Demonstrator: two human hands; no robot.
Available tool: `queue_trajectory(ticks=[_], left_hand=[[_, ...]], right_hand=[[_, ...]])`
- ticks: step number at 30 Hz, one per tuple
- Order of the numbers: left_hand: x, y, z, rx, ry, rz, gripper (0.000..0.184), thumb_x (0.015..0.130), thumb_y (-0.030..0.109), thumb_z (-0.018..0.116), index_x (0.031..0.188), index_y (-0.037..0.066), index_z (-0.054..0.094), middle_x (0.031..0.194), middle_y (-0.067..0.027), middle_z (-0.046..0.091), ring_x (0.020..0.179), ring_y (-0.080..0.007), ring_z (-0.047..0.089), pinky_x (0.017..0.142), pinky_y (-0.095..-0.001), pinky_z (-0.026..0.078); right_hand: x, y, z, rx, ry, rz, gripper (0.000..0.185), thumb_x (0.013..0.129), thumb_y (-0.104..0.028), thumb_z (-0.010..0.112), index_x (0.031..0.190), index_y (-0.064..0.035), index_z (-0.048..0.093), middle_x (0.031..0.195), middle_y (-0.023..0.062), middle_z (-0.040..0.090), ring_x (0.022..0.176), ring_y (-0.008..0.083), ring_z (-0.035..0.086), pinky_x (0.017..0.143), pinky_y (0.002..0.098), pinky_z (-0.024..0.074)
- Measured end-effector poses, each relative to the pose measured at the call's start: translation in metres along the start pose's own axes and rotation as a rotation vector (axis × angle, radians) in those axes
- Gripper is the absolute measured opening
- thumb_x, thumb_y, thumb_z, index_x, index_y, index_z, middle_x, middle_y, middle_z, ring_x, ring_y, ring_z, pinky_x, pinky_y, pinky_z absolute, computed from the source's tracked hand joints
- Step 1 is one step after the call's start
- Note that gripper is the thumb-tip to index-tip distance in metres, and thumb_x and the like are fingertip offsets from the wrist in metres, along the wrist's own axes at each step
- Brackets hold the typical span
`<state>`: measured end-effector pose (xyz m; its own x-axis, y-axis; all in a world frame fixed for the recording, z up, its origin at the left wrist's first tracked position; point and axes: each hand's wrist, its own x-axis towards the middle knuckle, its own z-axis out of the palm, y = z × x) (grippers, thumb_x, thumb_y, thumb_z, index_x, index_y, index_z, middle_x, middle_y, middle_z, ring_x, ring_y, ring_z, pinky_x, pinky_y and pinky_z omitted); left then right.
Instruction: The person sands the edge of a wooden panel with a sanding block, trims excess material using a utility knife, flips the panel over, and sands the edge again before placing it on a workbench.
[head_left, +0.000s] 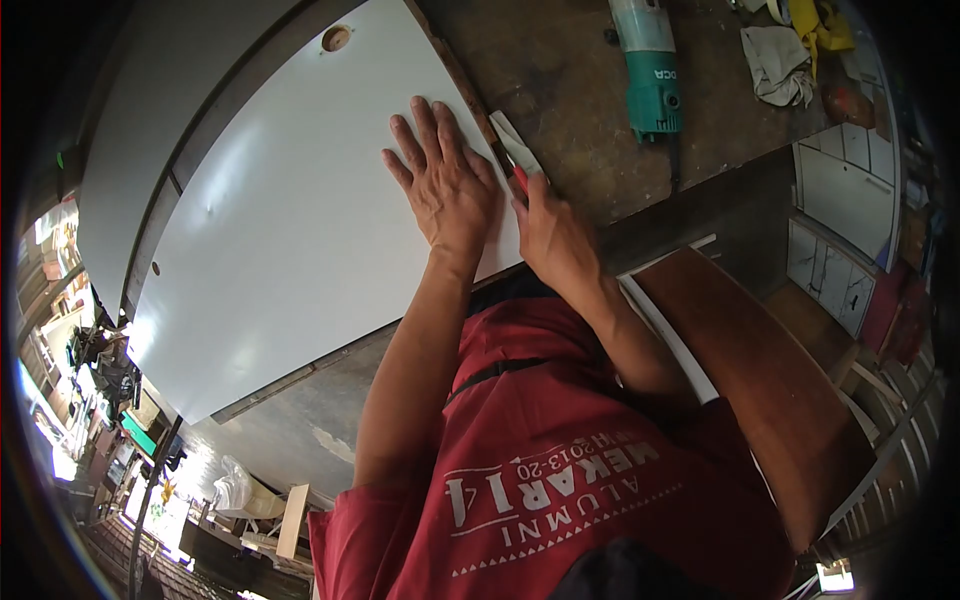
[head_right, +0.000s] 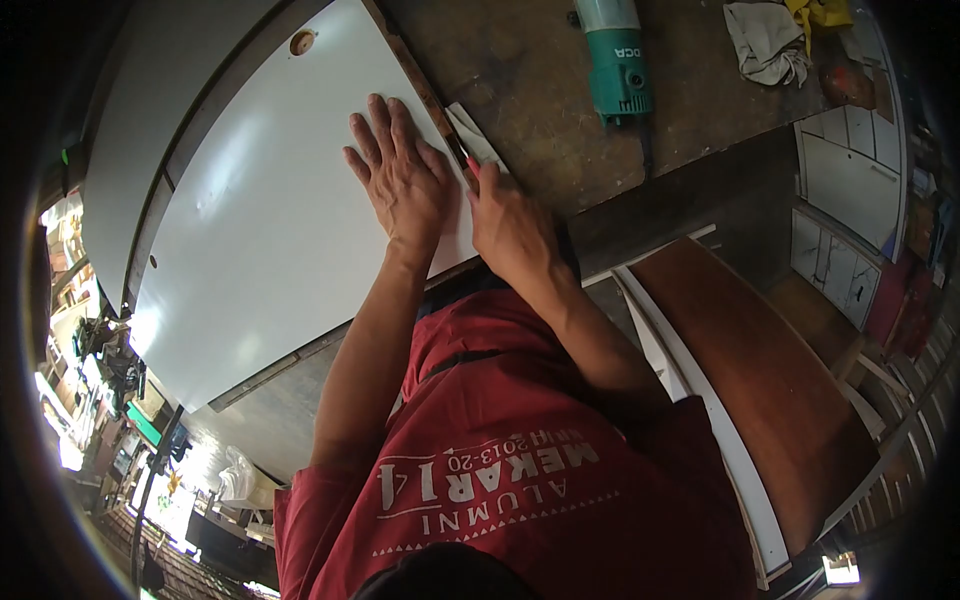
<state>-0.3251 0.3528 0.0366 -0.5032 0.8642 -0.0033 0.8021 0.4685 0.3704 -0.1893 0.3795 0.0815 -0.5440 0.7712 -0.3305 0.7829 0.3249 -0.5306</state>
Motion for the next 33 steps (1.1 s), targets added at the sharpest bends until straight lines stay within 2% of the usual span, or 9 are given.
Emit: queue_trajectory(ticks=[10,16,18,20,22,24,28,31,33], left_hand=[[-0.003,0.0,-0.003,-0.011,0.051,0.009,0.066,0.089,0.015,0.052,0.152,0.006,0.036,0.164,-0.0147,0.025,0.153,-0.0404,0.013,0.122,-0.0599,0.011],[-0.009,-0.02,0.001,-0.163,0.13,0.121,0.064,0.089,0.017,0.058,0.15,0.009,0.042,0.162,-0.0132,0.03,0.153,-0.0381,0.016,0.123,-0.0568,0.009],[-0.026,-0.027,-0.022,-0.392,0.073,0.13,0.049,0.091,0.019,0.06,0.138,0.006,0.057,0.148,-0.0199,0.049,0.144,-0.0383,0.037,0.119,-0.0525,0.025],[-0.067,-0.017,-0.061,-0.736,-0.232,-0.28,0.035,0.093,0.022,0.06,0.12,0.002,0.07,0.119,-0.0203,0.07,0.116,-0.0337,0.065,0.1,-0.044,0.049],[-0.125,-0.017,-0.057,-1.233,-0.454,-0.566,0.032,0.095,0.023,0.059,0.106,-0.003,0.074,0.094,-0.0163,0.076,0.086,-0.0252,0.073,0.077,-0.0343,0.056],[-0.172,-0.008,-0.041,-1.11,-0.547,-0.598,0.033,0.099,0.02,0.057,0.106,-0.009,0.071,0.09,-0.016,0.075,0.085,-0.02,0.072,0.077,-0.0282,0.055],[-0.186,0.037,-0.01,-1.747,-0.007,-1.076,0.041,0.096,0.021,0.063,0.126,-0.007,0.059,0.115,-0.0158,0.069,0.102,-0.0249,0.067,0.094,-0.0359,0.053],[-0.175,0.025,0.039,-2.171,0.395,-1.06,0.015,0.096,0.023,0.065,0.094,0.008,0.062,0.086,-0.0066,0.061,0.091,-0.0219,0.063,0.094,-0.0421,0.054],[-0.17,0.037,0.038,-1.911,0.372,-1.035,0.009,0.094,0.019,0.067,0.095,0.011,0.063,0.077,-0.0014,0.06,0.075,-0.0192,0.062,0.076,-0.0374,0.054]], right_hand=[[-0.074,0.024,-0.004,0.037,-0.152,0.171,0.029,0.1,-0.022,0.055,0.114,0.0,0.043,0.079,0.0309,0.065,0.081,0.0516,0.064,0.067,0.0576,0.0507],[-0.005,0.06,-0.044,0.188,0.182,-0.018,0.026,0.097,-0.024,0.061,0.104,-0.0004,0.054,0.088,0.0287,0.064,0.088,0.0513,0.061,0.072,0.0556,0.0471],[0.034,0.067,-0.056,0.155,0.248,-0.156,0.025,0.097,-0.024,0.062,0.104,-0.0006,0.055,0.09,0.0266,0.064,0.089,0.0493,0.061,0.073,0.0537,0.0481],[0.064,0.067,-0.061,0.011,0.323,-0.254,0.025,0.096,-0.022,0.064,0.107,-0.0008,0.058,0.093,0.0222,0.065,0.09,0.0429,0.063,0.074,0.0489,0.0502],[0.077,0.057,-0.074,-0.077,0.481,-0.435,0.026,0.096,-0.023,0.064,0.109,-0.0006,0.059,0.093,0.0208,0.067,0.088,0.0408,0.065,0.073,0.048,0.0512],[0.085,0.051,-0.073,-0.149,0.634,-0.606,0.028,0.096,-0.024,0.064,0.11,-0.0004,0.06,0.092,0.0193,0.068,0.087,0.0386,0.067,0.073,0.047,0.0522],[0.094,0.056,-0.041,0.29,0.021,-0.365,0.032,0.095,-0.029,0.067,0.109,-0.0006,0.064,0.085,0.0147,0.071,0.08,0.0335,0.07,0.071,0.0437,0.0539],[0.094,0.05,-0.032,0.213,-0.075,-0.38,0.034,0.094,-0.034,0.067,0.092,-0.0001,0.064,0.082,0.0202,0.069,0.08,0.0377,0.07,0.068,0.0475,0.0522],[0.106,0.052,-0.028,0.108,-0.147,-0.46,0.042,0.094,-0.038,0.067,0.083,0.0014,0.059,0.076,0.022,0.066,0.071,0.0352,0.068,0.063,0.0475,0.0498]])
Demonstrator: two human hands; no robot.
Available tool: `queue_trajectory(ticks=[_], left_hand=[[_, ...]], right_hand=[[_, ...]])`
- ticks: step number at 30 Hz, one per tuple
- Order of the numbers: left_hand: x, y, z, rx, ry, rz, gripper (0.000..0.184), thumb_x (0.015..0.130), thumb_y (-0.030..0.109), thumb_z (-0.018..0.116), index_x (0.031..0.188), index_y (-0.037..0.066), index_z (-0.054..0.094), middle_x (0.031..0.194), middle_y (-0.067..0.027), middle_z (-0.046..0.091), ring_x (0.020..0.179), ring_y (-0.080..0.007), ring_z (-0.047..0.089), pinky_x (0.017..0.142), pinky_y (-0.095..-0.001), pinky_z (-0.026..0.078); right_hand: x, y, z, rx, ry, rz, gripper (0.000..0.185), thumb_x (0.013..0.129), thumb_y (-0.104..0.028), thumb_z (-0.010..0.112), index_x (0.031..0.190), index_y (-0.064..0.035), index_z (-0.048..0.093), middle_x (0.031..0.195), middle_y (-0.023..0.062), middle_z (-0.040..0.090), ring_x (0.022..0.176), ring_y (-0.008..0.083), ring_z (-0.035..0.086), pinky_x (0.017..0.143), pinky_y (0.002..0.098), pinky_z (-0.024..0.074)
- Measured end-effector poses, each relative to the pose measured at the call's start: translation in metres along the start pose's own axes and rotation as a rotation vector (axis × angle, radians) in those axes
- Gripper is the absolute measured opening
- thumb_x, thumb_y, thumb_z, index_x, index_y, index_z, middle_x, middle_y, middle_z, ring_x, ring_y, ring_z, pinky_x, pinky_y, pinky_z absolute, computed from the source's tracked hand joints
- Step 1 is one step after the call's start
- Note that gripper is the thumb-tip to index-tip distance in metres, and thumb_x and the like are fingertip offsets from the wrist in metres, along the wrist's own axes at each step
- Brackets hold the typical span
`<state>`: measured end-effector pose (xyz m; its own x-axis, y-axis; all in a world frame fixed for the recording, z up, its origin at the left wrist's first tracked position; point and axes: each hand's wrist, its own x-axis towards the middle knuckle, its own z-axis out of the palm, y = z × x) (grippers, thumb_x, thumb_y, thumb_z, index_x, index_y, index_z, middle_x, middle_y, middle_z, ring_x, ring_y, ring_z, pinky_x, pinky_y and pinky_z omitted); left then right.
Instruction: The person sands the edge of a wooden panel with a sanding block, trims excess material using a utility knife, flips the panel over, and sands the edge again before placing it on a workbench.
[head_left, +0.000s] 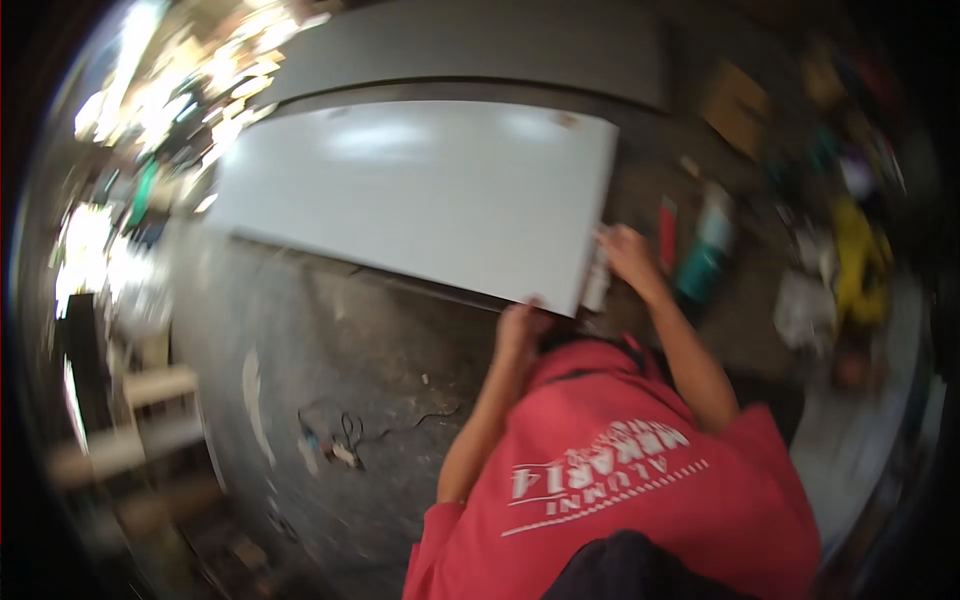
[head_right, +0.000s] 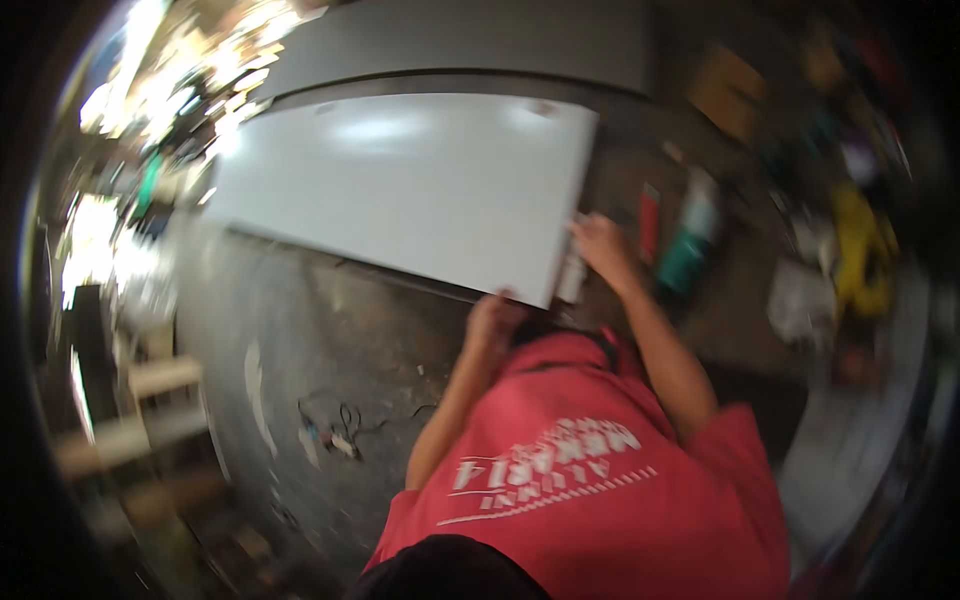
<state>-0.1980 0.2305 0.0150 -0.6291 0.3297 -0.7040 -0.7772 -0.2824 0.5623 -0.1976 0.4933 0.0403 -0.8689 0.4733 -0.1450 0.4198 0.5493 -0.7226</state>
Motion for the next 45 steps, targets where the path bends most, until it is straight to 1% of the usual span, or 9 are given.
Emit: queue_trajectory(ticks=[2,4,5,10,16,19,27,29,45], left_hand=[[0.014,-0.021,-0.004,-0.016,0.14,0.062,0.017,0.09,0.023,0.07,0.096,0.008,0.063,0.082,-0.0041,0.063,0.073,-0.0187,0.063,0.067,-0.0347,0.053],[0.002,-0.007,0.005,0.127,0.214,0.057,0.029,0.085,0.025,0.074,0.097,0.001,0.063,0.084,-0.0084,0.064,0.073,-0.018,0.061,0.058,-0.0344,0.048],[0.003,-0.017,0.012,0.006,0.287,0.136,0.033,0.086,0.029,0.073,0.105,0.003,0.066,0.09,-0.0059,0.067,0.077,-0.0177,0.061,0.066,-0.0327,0.048],[0.011,-0.023,0.011,-0.021,0.279,0.266,0.05,0.084,0.031,0.075,0.119,-0.003,0.065,0.108,-0.0111,0.07,0.095,-0.0197,0.066,0.083,-0.0314,0.052],[-0.017,-0.01,0.018,0.012,0.265,0.309,0.053,0.085,0.031,0.077,0.121,-0.005,0.064,0.112,-0.0143,0.07,0.098,-0.0211,0.067,0.086,-0.0328,0.053],[-0.02,-0.009,0.02,0.012,0.275,0.299,0.055,0.085,0.033,0.078,0.121,-0.006,0.063,0.113,-0.0156,0.069,0.098,-0.0212,0.067,0.086,-0.0336,0.053],[0.0,-0.021,0.016,0.029,0.317,0.314,0.052,0.082,0.03,0.079,0.117,-0.005,0.066,0.108,-0.0156,0.071,0.094,-0.0227,0.068,0.083,-0.0336,0.053],[0.012,-0.025,0.012,0.013,0.314,0.357,0.05,0.081,0.031,0.08,0.113,-0.005,0.068,0.104,-0.0157,0.073,0.089,-0.0232,0.07,0.079,-0.0341,0.054],[0.004,-0.023,0.014,0.105,0.363,0.264,0.051,0.08,0.036,0.079,0.113,-0.003,0.069,0.105,-0.0174,0.073,0.095,-0.0267,0.07,0.081,-0.0361,0.054]], right_hand=[[0.017,0.019,0.01,0.228,-0.142,0.117,0.046,0.092,-0.039,0.07,0.081,0.0032,0.058,0.068,0.0184,0.062,0.062,0.0274,0.063,0.057,0.0429,0.0486],[0.042,0.066,0.033,0.238,-0.137,0.091,0.045,0.092,-0.033,0.072,0.108,0.0078,0.061,0.094,0.0186,0.069,0.073,0.0222,0.065,0.061,0.0389,0.0549],[0.021,0.002,0.0,0.457,-0.293,0.274,0.046,0.093,-0.029,0.071,0.117,0.0074,0.059,0.1,0.014,0.067,0.079,0.0197,0.064,0.063,0.035,0.0583],[0.022,-0.02,-0.008,0.55,-0.378,0.22,0.02,0.093,-0.018,0.071,0.095,0.0007,0.064,0.073,-0.0013,0.057,0.057,0.0082,0.052,0.054,0.0264,0.0518],[0.027,-0.034,-0.009,0.376,-0.425,0.216,0.024,0.09,-0.017,0.076,0.089,0.0022,0.063,0.068,-0.0007,0.054,0.049,0.0087,0.047,0.049,0.0277,0.051],[0.026,-0.035,-0.011,0.415,-0.445,0.275,0.025,0.089,-0.015,0.076,0.09,0.0057,0.063,0.074,0.0083,0.064,0.056,0.0194,0.064,0.054,0.0327,0.0587],[0.037,-0.025,-0.012,0.365,-0.491,0.299,0.033,0.09,-0.02,0.077,0.101,0.0068,0.062,0.086,0.0142,0.067,0.068,0.0277,0.069,0.06,0.0373,0.0612],[0.04,-0.025,-0.013,0.425,-0.589,0.486,0.036,0.09,-0.026,0.077,0.105,0.0032,0.063,0.09,0.013,0.066,0.074,0.0296,0.069,0.065,0.0409,0.0611],[0.035,-0.021,-0.008,0.363,-0.577,0.404,0.037,0.093,-0.029,0.073,0.106,0.0034,0.061,0.091,0.012,0.067,0.076,0.0271,0.07,0.066,0.0377,0.0623]])
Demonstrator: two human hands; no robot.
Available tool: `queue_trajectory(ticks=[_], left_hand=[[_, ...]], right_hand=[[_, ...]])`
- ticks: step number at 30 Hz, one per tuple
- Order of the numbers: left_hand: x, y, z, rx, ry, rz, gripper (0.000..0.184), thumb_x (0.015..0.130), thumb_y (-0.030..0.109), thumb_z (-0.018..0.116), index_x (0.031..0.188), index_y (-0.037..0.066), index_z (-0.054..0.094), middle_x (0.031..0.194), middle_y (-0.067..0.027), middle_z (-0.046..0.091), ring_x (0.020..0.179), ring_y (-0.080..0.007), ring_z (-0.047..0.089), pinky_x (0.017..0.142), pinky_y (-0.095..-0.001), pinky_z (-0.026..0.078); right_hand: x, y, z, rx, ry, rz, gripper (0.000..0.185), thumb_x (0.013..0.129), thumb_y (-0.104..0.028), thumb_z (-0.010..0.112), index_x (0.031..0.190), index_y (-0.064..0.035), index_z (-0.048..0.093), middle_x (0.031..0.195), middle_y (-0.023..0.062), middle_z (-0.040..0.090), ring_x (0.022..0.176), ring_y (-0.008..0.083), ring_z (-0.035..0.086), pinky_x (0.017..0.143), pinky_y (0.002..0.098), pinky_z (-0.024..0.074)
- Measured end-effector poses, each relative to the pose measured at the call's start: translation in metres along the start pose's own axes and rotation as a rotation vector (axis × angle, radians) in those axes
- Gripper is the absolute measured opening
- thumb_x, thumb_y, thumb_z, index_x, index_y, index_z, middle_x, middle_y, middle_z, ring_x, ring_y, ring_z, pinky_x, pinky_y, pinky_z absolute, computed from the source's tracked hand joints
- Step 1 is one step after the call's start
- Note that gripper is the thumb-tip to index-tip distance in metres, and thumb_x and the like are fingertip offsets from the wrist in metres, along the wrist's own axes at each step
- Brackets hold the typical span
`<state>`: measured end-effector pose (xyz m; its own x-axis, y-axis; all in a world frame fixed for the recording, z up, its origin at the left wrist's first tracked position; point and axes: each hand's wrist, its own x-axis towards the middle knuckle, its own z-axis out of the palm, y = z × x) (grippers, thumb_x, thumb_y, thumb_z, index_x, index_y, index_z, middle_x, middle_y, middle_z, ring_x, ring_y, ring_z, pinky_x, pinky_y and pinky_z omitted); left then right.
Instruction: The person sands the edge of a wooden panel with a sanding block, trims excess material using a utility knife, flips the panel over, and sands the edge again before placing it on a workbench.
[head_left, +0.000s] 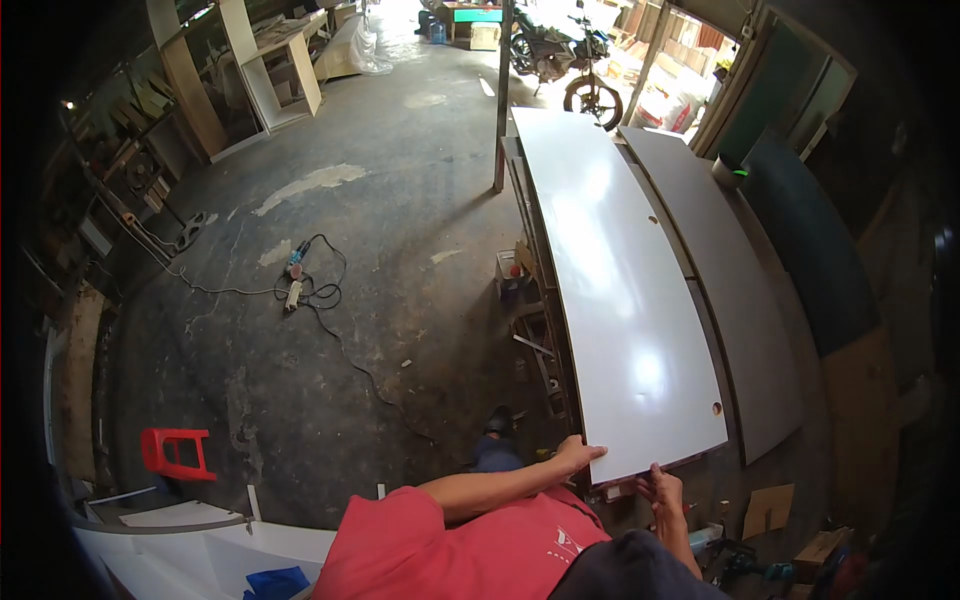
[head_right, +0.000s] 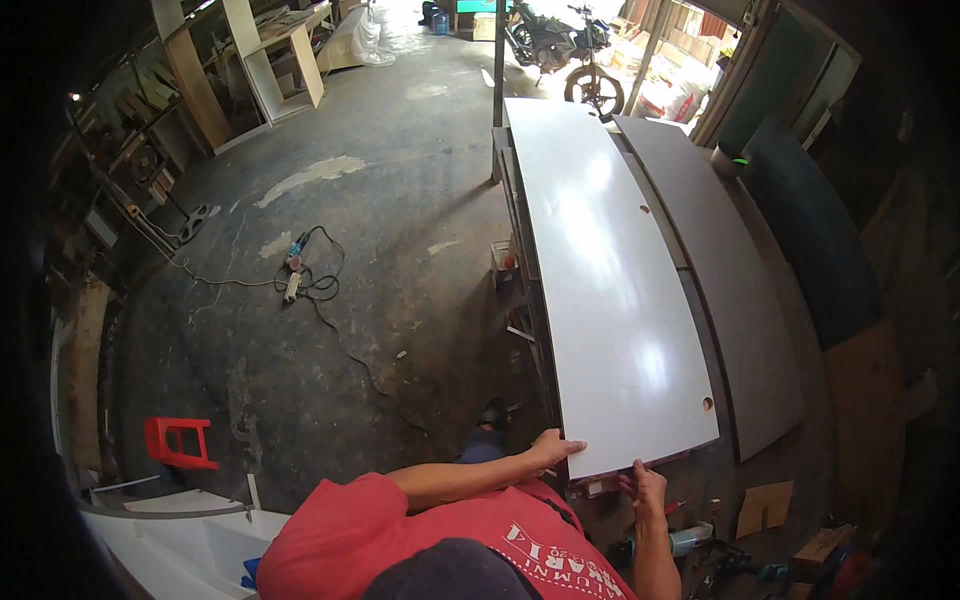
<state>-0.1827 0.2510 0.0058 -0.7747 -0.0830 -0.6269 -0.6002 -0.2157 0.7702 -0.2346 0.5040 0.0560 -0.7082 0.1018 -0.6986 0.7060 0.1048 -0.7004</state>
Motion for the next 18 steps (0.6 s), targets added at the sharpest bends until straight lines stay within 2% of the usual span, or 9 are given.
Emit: queue_trajectory(ticks=[3,5,8,11,15,18], left_hand=[[0.0,0.001,0.0,-0.031,-0.001,-0.001,0.049,0.081,0.034,0.079,0.111,-0.003,0.07,0.103,-0.017,0.073,0.093,-0.0258,0.07,0.079,-0.0362,0.054],[0.0,0.0,-0.001,-0.056,-0.005,0.002,0.049,0.081,0.034,0.079,0.11,-0.003,0.07,0.103,-0.0168,0.073,0.091,-0.0253,0.07,0.078,-0.0361,0.054],[0.005,-0.005,0.0,-0.067,-0.05,0.027,0.049,0.084,0.032,0.077,0.116,-0.004,0.067,0.106,-0.0148,0.071,0.092,-0.0226,0.068,0.078,-0.0357,0.053],[0.004,-0.007,0.001,-0.042,0.03,0.041,0.048,0.081,0.034,0.079,0.109,-0.003,0.07,0.101,-0.0159,0.073,0.085,-0.0238,0.07,0.073,-0.0353,0.054],[-0.01,0.009,-0.001,-0.042,0.018,-0.007,0.049,0.08,0.035,0.08,0.109,-0.004,0.069,0.101,-0.0167,0.073,0.087,-0.0247,0.07,0.075,-0.0358,0.054],[-0.009,0.007,-0.001,-0.038,0.025,0.011,0.049,0.08,0.035,0.08,0.109,-0.004,0.069,0.102,-0.0171,0.073,0.088,-0.0258,0.071,0.077,-0.0364,0.055]], right_hand=[[-0.009,-0.004,0.002,0.046,-0.009,0.015,0.037,0.093,-0.03,0.074,0.106,0.003,0.061,0.089,0.0108,0.067,0.08,0.0274,0.071,0.07,0.0392,0.0621],[-0.012,0.001,0.001,0.078,-0.238,0.054,0.038,0.093,-0.03,0.073,0.108,0.0023,0.061,0.087,0.0093,0.067,0.083,0.0272,0.072,0.074,0.0405,0.0614],[-0.047,0.0,0.03,0.055,-0.325,0.187,0.035,0.096,-0.03,0.069,0.107,0.002,0.06,0.091,0.0107,0.07,0.083,0.0274,0.072,0.075,0.0417,0.0611],[-0.035,0.021,0.033,0.063,-0.322,0.073,0.043,0.097,-0.037,0.066,0.112,0.0033,0.059,0.097,0.012,0.069,0.091,0.0282,0.071,0.079,0.0435,0.0598],[-0.042,0.016,0.043,0.043,-0.112,0.008,0.041,0.098,-0.032,0.066,0.11,0.0057,0.057,0.097,0.0148,0.068,0.079,0.0253,0.07,0.069,0.0374,0.0615],[-0.04,0.018,0.042,0.024,-0.104,-0.006,0.039,0.098,-0.031,0.066,0.106,0.0055,0.057,0.096,0.0148,0.068,0.075,0.0245,0.07,0.065,0.0354,0.0616]])
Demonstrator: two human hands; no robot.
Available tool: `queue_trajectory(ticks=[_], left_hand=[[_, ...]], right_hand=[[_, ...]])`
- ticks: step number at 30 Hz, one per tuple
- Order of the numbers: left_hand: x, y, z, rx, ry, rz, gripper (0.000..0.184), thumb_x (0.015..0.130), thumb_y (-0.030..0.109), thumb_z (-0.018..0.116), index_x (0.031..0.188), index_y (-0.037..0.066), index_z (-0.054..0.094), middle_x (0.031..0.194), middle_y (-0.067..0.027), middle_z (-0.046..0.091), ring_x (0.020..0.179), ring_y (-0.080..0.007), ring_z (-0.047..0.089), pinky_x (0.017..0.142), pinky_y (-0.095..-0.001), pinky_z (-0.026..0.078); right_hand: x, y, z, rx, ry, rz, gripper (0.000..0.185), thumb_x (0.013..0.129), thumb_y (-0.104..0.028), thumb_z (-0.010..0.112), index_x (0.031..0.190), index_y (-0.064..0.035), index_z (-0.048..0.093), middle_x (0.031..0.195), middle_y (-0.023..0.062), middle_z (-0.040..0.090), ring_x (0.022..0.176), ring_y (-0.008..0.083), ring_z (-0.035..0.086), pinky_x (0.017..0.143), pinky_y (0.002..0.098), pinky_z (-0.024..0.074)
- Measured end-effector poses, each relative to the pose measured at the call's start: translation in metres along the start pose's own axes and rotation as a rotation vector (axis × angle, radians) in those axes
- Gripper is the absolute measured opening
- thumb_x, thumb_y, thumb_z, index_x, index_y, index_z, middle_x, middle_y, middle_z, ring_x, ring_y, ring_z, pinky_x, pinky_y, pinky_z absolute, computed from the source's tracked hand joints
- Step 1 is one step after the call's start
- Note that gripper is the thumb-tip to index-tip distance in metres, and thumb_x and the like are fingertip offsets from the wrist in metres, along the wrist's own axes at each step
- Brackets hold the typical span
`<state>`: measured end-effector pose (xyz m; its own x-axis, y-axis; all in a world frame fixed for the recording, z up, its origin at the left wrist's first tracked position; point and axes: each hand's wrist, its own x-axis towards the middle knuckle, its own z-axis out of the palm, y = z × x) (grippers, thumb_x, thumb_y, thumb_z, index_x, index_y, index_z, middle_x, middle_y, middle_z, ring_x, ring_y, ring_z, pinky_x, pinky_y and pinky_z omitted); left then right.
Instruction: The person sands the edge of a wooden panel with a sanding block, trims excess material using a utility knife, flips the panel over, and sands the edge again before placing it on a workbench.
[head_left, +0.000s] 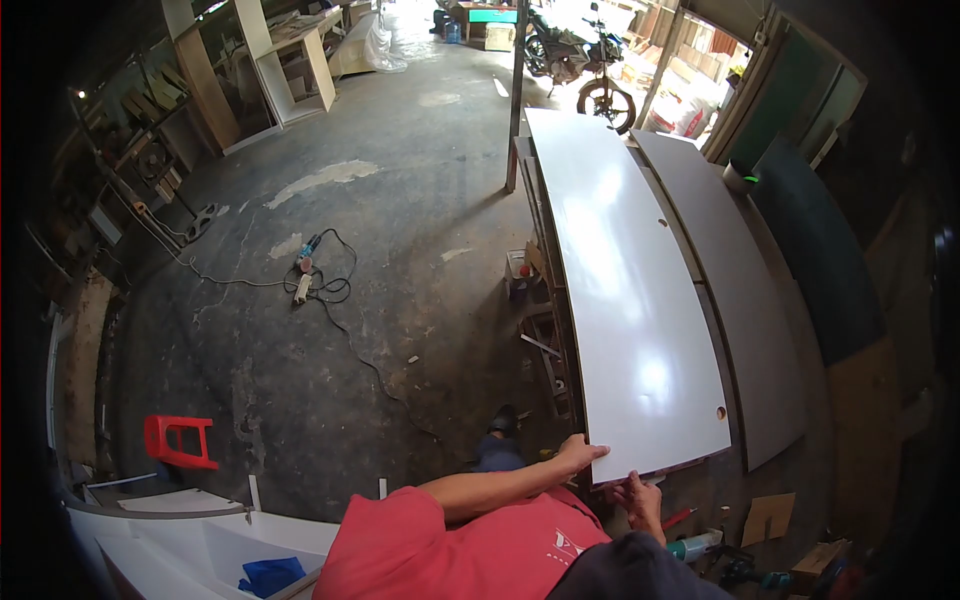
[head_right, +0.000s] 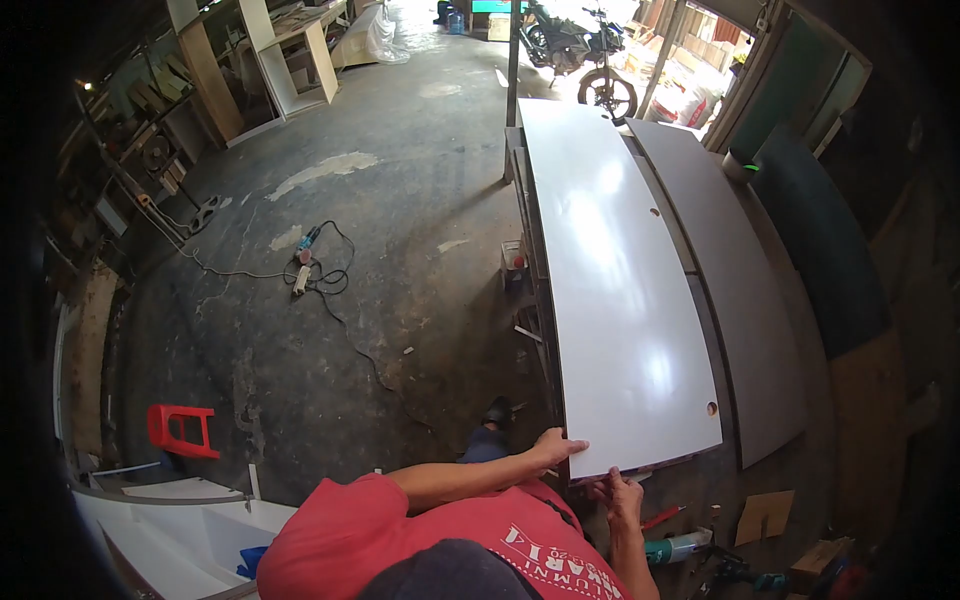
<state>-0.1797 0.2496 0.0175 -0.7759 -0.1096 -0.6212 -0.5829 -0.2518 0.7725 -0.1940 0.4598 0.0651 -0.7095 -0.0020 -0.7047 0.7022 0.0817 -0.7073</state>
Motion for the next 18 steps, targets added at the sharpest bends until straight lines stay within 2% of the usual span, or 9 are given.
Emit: queue_trajectory(ticks=[3,7,9,10,18], left_hand=[[0.01,-0.01,0.003,0.017,0.02,0.016,0.049,0.08,0.035,0.08,0.109,-0.004,0.069,0.102,-0.0176,0.073,0.089,-0.0267,0.071,0.078,-0.0369,0.055],[0.015,-0.018,0.003,-0.029,0.019,0.03,0.049,0.08,0.033,0.08,0.109,-0.005,0.069,0.102,-0.0184,0.073,0.089,-0.0268,0.071,0.077,-0.0372,0.055],[0.014,-0.016,0.002,-0.032,0.002,0.019,0.047,0.082,0.031,0.079,0.112,-0.004,0.068,0.102,-0.0167,0.072,0.087,-0.0245,0.07,0.074,-0.0359,0.055],[0.012,-0.013,0.002,-0.036,-0.014,0.006,0.046,0.085,0.028,0.078,0.115,-0.004,0.066,0.102,-0.015,0.071,0.085,-0.0223,0.068,0.07,-0.0347,0.055],[0.003,-0.007,0.001,-0.024,-0.013,-0.011,0.045,0.086,0.027,0.077,0.115,-0.005,0.065,0.102,-0.0157,0.071,0.086,-0.0224,0.069,0.072,-0.0343,0.055]], right_hand=[[-0.004,0.0,0.004,0.045,0.008,-0.042,0.036,0.097,-0.026,0.068,0.101,0.0089,0.058,0.086,0.016,0.069,0.068,0.0219,0.07,0.062,0.0334,0.0626],[-0.017,-0.003,0.01,0.034,-0.017,-0.016,0.038,0.096,-0.028,0.069,0.103,0.008,0.059,0.088,0.0154,0.07,0.07,0.0229,0.071,0.062,0.0338,0.0622],[-0.022,0.0,0.014,0.086,-0.213,0.118,0.039,0.096,-0.03,0.069,0.106,0.0064,0.06,0.089,0.0139,0.07,0.072,0.024,0.072,0.062,0.0339,0.0617],[-0.013,0.012,0.01,0.029,-0.239,0.117,0.043,0.097,-0.036,0.067,0.11,0.0039,0.06,0.098,0.0139,0.07,0.084,0.0281,0.072,0.072,0.0384,0.0597],[-0.015,0.013,0.015,-0.029,-0.148,0.098,0.038,0.099,-0.032,0.066,0.106,0.0043,0.06,0.089,0.0128,0.069,0.079,0.0276,0.071,0.068,0.0374,0.0604]])
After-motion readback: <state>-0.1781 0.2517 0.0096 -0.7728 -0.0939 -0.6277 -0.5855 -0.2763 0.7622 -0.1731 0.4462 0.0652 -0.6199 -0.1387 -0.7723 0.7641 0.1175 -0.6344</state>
